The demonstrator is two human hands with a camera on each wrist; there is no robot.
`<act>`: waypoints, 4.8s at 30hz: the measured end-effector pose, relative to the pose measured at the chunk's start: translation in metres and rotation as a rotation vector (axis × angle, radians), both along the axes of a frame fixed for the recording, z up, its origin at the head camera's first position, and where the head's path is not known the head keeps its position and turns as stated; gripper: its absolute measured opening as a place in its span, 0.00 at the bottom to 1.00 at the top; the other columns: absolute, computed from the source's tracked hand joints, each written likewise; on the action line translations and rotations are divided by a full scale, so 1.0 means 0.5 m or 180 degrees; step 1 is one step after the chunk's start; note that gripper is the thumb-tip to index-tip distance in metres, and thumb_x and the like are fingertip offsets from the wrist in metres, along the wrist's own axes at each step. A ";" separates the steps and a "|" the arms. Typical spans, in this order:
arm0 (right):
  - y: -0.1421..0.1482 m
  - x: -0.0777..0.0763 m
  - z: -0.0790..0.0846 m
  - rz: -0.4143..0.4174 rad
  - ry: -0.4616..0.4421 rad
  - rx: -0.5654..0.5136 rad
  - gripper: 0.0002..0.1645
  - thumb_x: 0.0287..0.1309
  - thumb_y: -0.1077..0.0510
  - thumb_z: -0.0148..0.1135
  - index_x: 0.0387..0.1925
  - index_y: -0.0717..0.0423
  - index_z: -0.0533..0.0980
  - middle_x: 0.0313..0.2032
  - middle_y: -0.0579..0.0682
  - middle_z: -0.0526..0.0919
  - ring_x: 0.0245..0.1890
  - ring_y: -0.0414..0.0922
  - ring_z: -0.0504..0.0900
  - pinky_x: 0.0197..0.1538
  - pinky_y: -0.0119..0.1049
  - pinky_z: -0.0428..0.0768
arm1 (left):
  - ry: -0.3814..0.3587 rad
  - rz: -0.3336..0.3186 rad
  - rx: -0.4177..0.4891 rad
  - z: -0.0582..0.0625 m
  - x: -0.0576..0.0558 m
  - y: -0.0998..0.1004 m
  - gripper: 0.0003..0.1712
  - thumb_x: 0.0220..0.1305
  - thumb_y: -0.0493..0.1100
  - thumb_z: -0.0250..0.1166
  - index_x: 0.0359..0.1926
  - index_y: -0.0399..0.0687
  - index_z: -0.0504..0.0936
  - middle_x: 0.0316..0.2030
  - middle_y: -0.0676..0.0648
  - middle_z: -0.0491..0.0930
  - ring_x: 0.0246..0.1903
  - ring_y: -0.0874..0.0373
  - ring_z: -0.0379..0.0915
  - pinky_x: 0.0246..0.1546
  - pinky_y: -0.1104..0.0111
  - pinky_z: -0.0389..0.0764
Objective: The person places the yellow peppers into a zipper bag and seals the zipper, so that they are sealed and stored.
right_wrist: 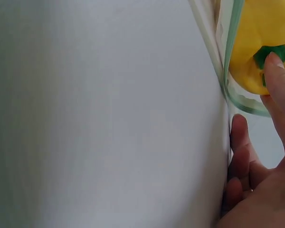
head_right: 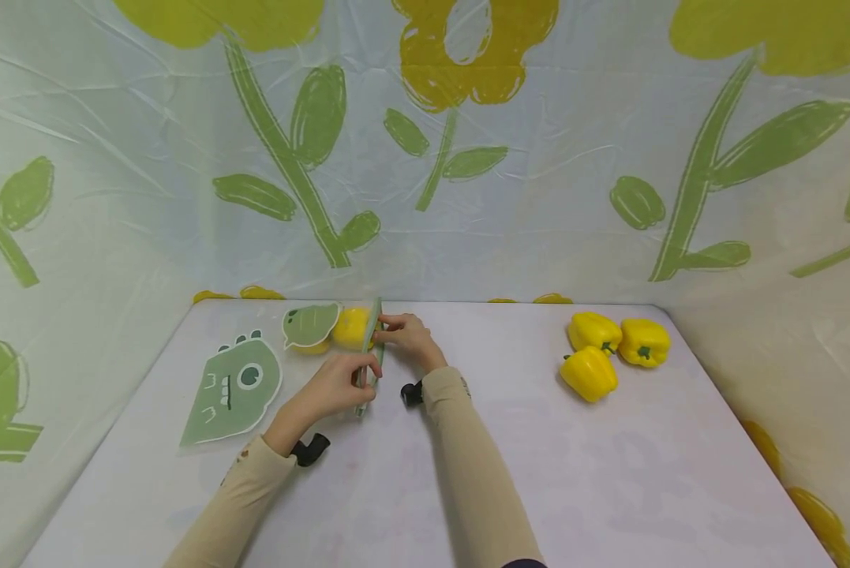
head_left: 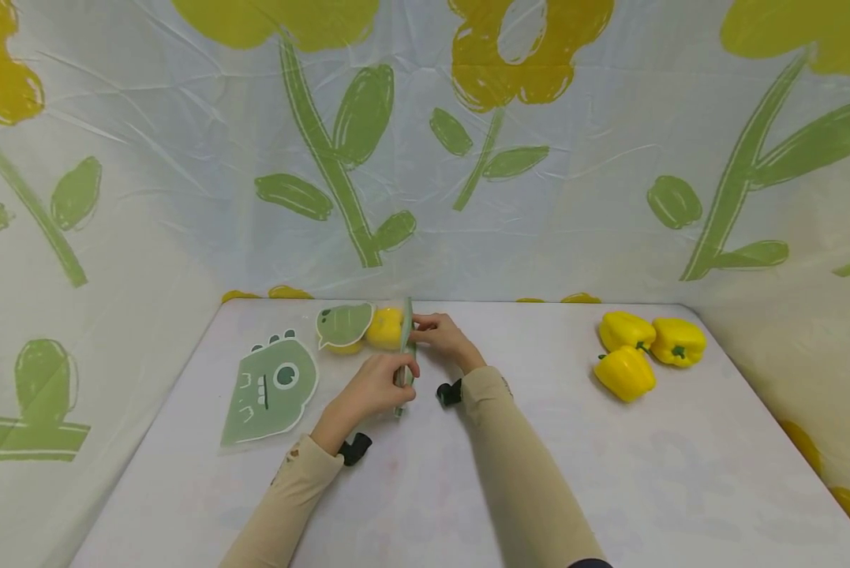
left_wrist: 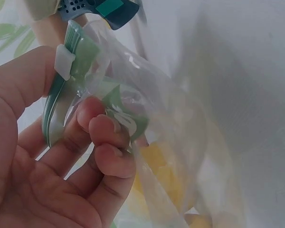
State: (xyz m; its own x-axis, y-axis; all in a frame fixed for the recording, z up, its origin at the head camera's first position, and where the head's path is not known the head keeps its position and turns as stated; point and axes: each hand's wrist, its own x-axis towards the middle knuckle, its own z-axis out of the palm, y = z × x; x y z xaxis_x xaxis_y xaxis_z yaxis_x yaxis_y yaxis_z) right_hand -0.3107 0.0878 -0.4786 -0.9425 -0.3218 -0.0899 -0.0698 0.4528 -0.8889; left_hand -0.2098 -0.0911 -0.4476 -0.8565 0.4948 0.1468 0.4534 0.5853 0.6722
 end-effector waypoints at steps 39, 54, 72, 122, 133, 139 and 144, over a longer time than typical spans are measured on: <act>0.551 0.275 0.130 -0.0902 0.0904 0.2016 0.39 0.58 0.48 0.68 0.61 0.69 0.65 0.55 0.82 0.65 0.49 0.76 0.70 0.48 0.70 0.67 | -0.0110 -0.0054 -0.0184 0.001 0.018 -0.017 0.14 0.47 0.32 0.66 0.39 0.42 0.83 0.18 0.54 0.69 0.19 0.63 0.63 0.23 0.69 0.67; 0.545 0.271 0.120 -0.1123 0.0736 0.1962 0.43 0.48 0.47 0.75 0.58 0.62 0.63 0.46 0.76 0.74 0.37 0.65 0.75 0.34 0.55 0.72 | -0.0138 -0.0026 -0.0190 -0.006 0.017 -0.012 0.14 0.48 0.32 0.66 0.39 0.43 0.83 0.16 0.55 0.67 0.17 0.63 0.60 0.22 0.69 0.65; 0.426 0.216 0.184 -0.1348 0.0787 0.0716 0.53 0.52 0.52 0.73 0.72 0.65 0.56 0.63 0.69 0.64 0.57 0.63 0.65 0.58 0.59 0.66 | -0.0187 -0.0006 -0.0183 -0.005 0.020 -0.013 0.13 0.49 0.32 0.66 0.39 0.43 0.83 0.16 0.54 0.68 0.17 0.63 0.61 0.22 0.69 0.66; 0.055 0.134 0.011 -0.0102 -0.0106 -0.0939 0.40 0.43 0.62 0.75 0.59 0.59 0.68 0.54 0.55 0.76 0.45 0.50 0.76 0.49 0.39 0.72 | -0.0031 0.0014 -0.0061 -0.002 0.017 -0.014 0.12 0.47 0.34 0.69 0.37 0.42 0.83 0.23 0.55 0.75 0.24 0.60 0.68 0.27 0.67 0.71; 0.042 0.140 0.003 0.0155 -0.0173 -0.0776 0.42 0.45 0.62 0.74 0.63 0.60 0.67 0.59 0.57 0.73 0.53 0.54 0.75 0.54 0.44 0.74 | -0.0040 -0.0028 -0.0070 -0.005 0.018 -0.016 0.08 0.46 0.33 0.68 0.31 0.41 0.81 0.18 0.55 0.71 0.18 0.63 0.64 0.20 0.71 0.66; 0.048 0.140 0.009 0.0414 -0.0118 -0.0667 0.43 0.43 0.67 0.72 0.65 0.61 0.69 0.60 0.56 0.75 0.53 0.54 0.76 0.56 0.44 0.75 | -0.0096 0.0003 -0.0083 -0.006 0.020 -0.016 0.09 0.47 0.32 0.68 0.32 0.42 0.82 0.18 0.55 0.71 0.18 0.63 0.64 0.20 0.71 0.67; 0.044 0.137 0.008 0.0416 -0.0047 -0.0540 0.44 0.43 0.66 0.73 0.66 0.61 0.70 0.61 0.58 0.75 0.44 0.53 0.77 0.45 0.37 0.76 | -0.0097 0.0031 -0.0098 -0.002 0.022 -0.014 0.09 0.48 0.33 0.69 0.33 0.44 0.83 0.20 0.55 0.72 0.20 0.61 0.65 0.22 0.70 0.68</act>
State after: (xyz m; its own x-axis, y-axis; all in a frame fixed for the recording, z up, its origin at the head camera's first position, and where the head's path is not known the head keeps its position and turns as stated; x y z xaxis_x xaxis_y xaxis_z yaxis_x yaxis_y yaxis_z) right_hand -0.2420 0.1098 -0.4748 -0.8908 -0.4528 -0.0375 -0.1045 0.2845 -0.9530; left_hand -0.1990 -0.0983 -0.4487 -0.8651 0.4904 0.1055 0.4273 0.6102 0.6671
